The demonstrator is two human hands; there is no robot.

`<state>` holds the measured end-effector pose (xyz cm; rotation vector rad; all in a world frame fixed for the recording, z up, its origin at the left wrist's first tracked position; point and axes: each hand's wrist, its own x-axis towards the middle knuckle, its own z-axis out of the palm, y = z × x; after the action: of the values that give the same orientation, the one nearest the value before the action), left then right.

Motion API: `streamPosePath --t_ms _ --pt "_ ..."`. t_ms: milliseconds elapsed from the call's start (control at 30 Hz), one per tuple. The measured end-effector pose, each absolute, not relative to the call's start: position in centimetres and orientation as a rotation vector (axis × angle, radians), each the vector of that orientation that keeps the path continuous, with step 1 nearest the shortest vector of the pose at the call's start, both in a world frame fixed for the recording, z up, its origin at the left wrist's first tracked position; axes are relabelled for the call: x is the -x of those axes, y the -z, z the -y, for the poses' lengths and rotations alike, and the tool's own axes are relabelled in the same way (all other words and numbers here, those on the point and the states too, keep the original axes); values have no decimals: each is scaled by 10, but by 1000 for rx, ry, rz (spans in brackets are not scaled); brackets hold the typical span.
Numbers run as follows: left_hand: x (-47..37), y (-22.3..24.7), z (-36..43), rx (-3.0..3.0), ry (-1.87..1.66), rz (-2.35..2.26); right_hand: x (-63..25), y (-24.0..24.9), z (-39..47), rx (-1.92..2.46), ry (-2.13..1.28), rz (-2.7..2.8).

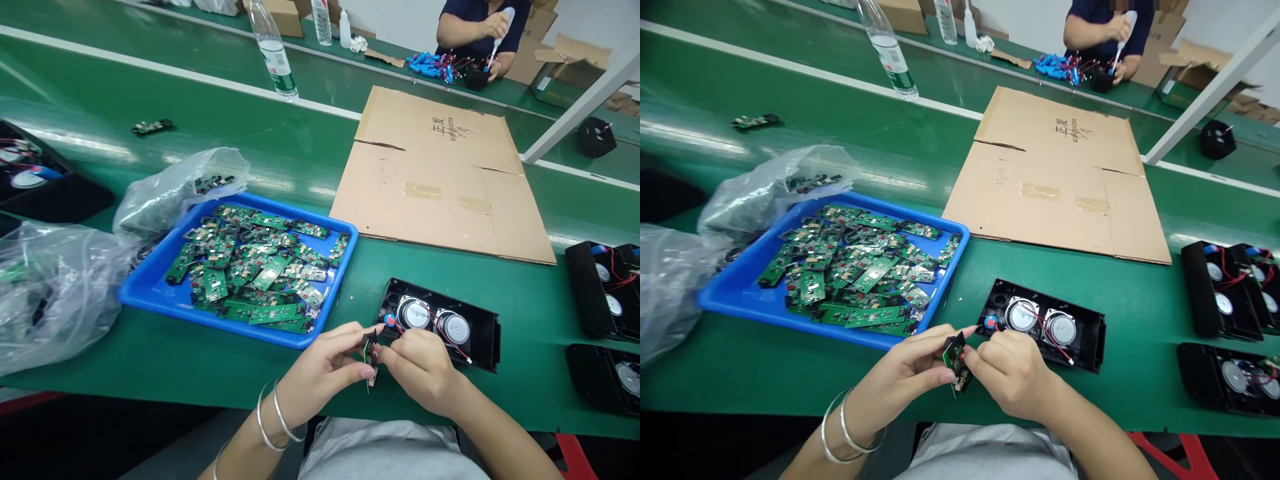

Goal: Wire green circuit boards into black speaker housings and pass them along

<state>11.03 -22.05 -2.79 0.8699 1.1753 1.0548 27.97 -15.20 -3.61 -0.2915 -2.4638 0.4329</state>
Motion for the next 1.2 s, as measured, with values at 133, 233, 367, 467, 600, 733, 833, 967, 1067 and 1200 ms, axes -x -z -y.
streamPosePath --t_ms 133,233,367,467,600,733,833,967,1067,1200 --pt "-114 30 220 -794 -1086 -1175 -277 39 154 327 -426 2444" --pt "-117 34 221 -677 -1118 -1159 -279 30 152 395 -398 2490" --pt "-120 41 223 -607 -1111 -1158 -309 15 145 795 -397 2543" --pt "-120 44 224 -688 -1068 -1263 -344 16 145 1298 -254 2580" --pt "-125 41 221 -784 -1016 -1350 -365 26 155 1598 -131 2632" --pt "-136 38 219 -756 -1105 -1405 -360 33 163 1518 -126 2617" --pt "-141 39 217 -750 -1074 -1395 -355 36 162 1446 -94 2556" --pt "-148 41 212 -677 -934 -1229 -349 40 155 1276 -383 2277" --pt "-160 39 207 -593 -914 -1181 -346 42 151 1130 -736 2078" --pt "-176 36 202 -595 -987 -1248 -345 45 149 1133 -1267 1721"
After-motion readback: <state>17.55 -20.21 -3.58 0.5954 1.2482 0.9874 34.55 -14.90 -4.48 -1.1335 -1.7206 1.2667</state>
